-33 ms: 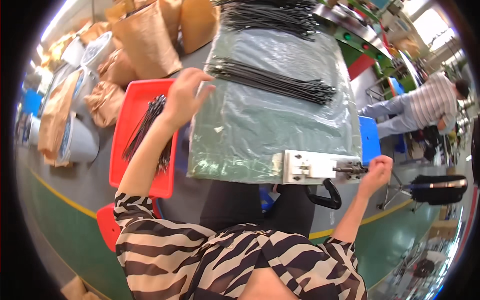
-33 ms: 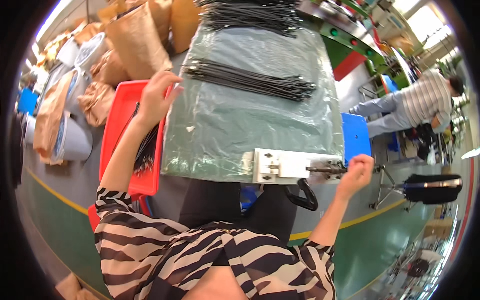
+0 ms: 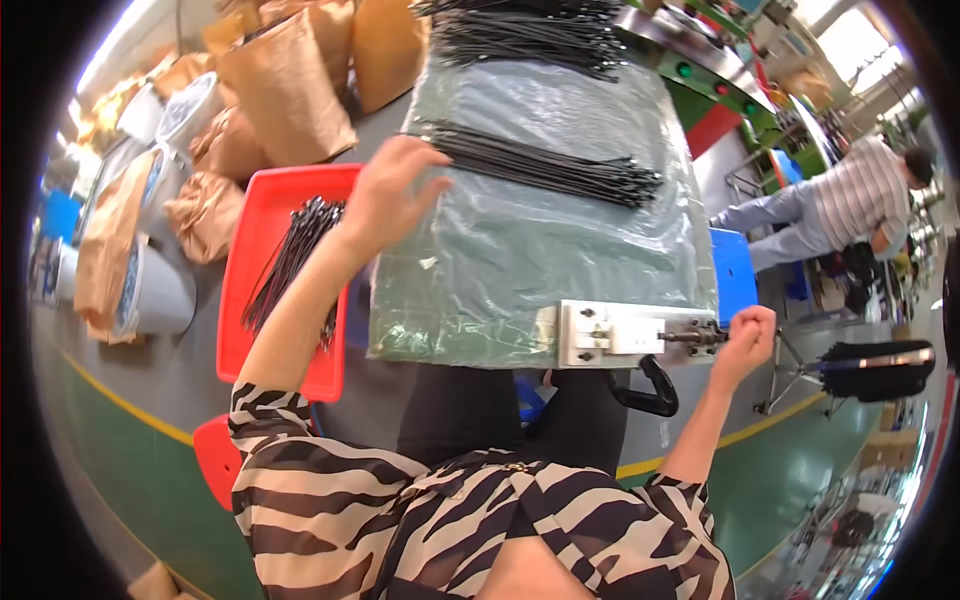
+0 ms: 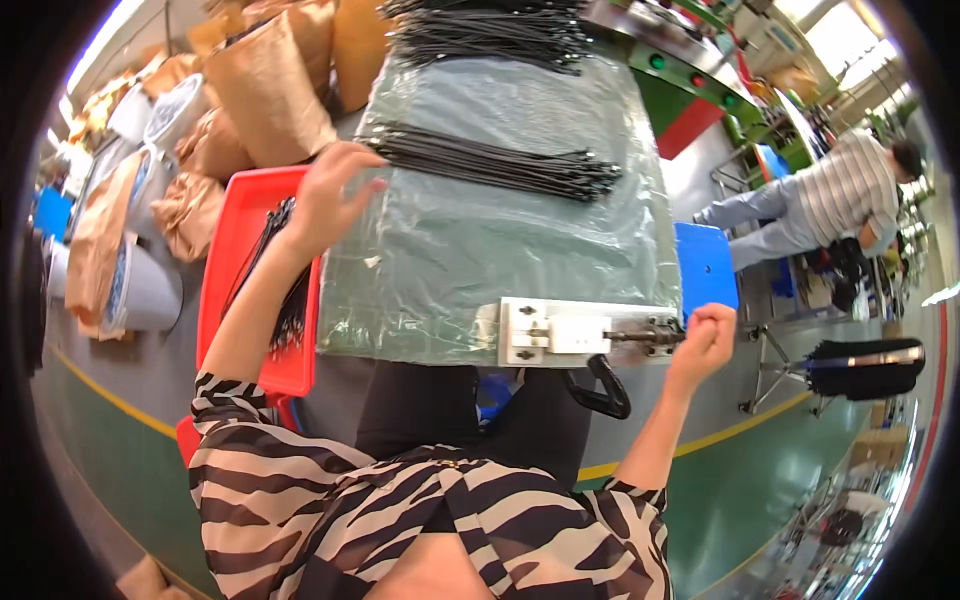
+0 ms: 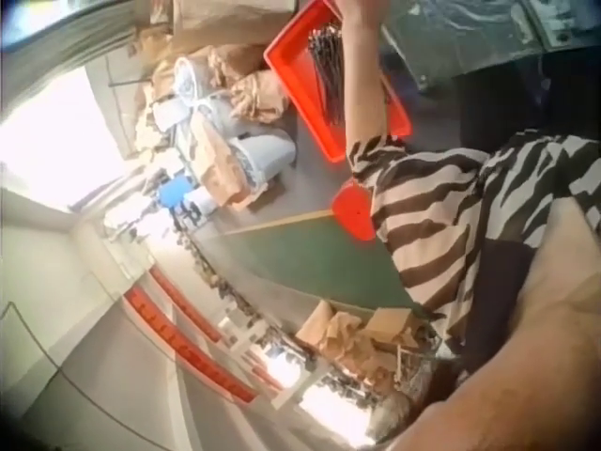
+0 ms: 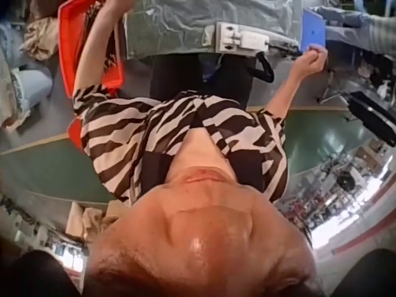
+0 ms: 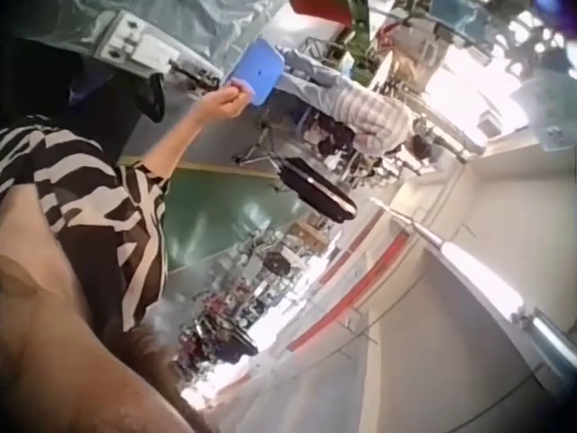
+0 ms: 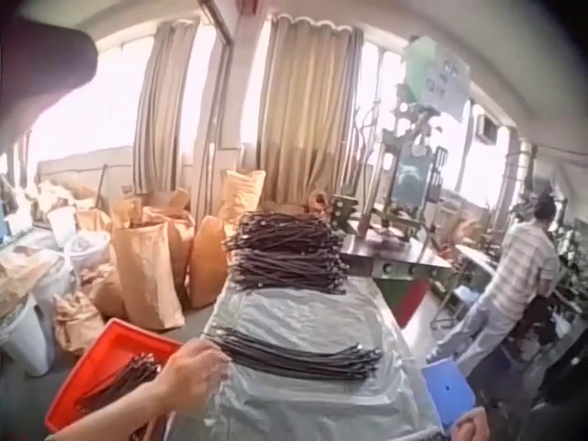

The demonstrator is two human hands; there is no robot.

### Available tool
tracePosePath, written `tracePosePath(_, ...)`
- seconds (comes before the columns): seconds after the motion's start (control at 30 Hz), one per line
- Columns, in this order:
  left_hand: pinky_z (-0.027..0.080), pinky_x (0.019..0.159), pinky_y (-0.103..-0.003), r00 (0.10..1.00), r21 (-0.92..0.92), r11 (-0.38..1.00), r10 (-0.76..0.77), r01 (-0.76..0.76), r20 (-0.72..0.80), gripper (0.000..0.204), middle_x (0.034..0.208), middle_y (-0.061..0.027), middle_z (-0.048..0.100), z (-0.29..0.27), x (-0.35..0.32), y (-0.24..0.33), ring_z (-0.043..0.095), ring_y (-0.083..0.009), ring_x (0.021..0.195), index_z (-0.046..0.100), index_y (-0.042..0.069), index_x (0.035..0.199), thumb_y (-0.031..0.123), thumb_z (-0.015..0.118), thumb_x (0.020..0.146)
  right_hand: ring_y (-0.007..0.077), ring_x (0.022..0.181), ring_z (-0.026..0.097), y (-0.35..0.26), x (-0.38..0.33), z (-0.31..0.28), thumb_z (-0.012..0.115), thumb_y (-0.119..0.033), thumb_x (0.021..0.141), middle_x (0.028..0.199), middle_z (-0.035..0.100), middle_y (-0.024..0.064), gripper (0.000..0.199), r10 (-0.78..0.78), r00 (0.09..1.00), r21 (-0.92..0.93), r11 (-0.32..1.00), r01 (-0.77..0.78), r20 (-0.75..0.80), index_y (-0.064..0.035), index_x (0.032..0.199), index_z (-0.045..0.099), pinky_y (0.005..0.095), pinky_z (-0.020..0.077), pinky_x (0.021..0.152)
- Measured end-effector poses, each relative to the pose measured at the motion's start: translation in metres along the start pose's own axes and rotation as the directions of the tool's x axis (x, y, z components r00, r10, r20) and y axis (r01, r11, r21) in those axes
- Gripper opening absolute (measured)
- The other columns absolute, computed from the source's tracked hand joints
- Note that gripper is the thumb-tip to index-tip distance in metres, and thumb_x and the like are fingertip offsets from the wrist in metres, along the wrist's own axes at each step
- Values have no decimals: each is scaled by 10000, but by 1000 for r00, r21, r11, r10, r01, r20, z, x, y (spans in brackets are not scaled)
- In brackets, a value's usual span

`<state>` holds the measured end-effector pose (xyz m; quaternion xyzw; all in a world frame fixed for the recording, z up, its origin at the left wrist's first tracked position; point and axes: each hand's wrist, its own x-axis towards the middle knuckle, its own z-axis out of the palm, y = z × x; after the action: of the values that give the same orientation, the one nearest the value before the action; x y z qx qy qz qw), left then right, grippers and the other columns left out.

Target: Processing or crimping black cables using a bench-mounted manufacturing machine.

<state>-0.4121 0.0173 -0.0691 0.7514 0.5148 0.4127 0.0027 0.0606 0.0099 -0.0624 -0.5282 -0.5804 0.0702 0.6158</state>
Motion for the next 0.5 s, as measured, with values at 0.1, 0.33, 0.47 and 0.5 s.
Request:
tracePosePath(0.1,427,992,-421,980,-55,986,161,-156,113,376,1211,-158,576,89,68,64,523,-329,1176,605,42,1174,187,708,843,75,586,373,13,32,-39,392,19,852,685,442,10,151,34,999,65,997,-34,-4,-40,761,496,229,296,519)
tracePosePath(0.33,401,985,-400,928,176,979,36,-108,371,463,1222,-94,582,217,143,151,516,-279,1172,567,160,1323,232,660,876,77,555,346,40,93,-113,370,21,862,623,393,3,151,71,997,214,974,-70,6,-30,767,476,232,268,509)
tracePosePath(0.47,411,959,-394,931,186,973,61,-135,360,444,1207,-80,585,234,139,203,531,-273,1127,586,158,1302,225,659,870,78,531,287,69,138,-154,371,16,868,596,315,-15,148,209,977,501,850,-163,-37,-43,767,462,251,240,497)
tracePosePath(0.5,423,941,-393,934,177,972,87,-156,346,422,1188,-91,589,235,135,216,538,-278,1106,605,144,1281,197,656,866,78,531,287,77,146,-164,371,16,868,596,315,-15,148,219,975,506,846,-168,-44,-43,767,462,251,240,497)
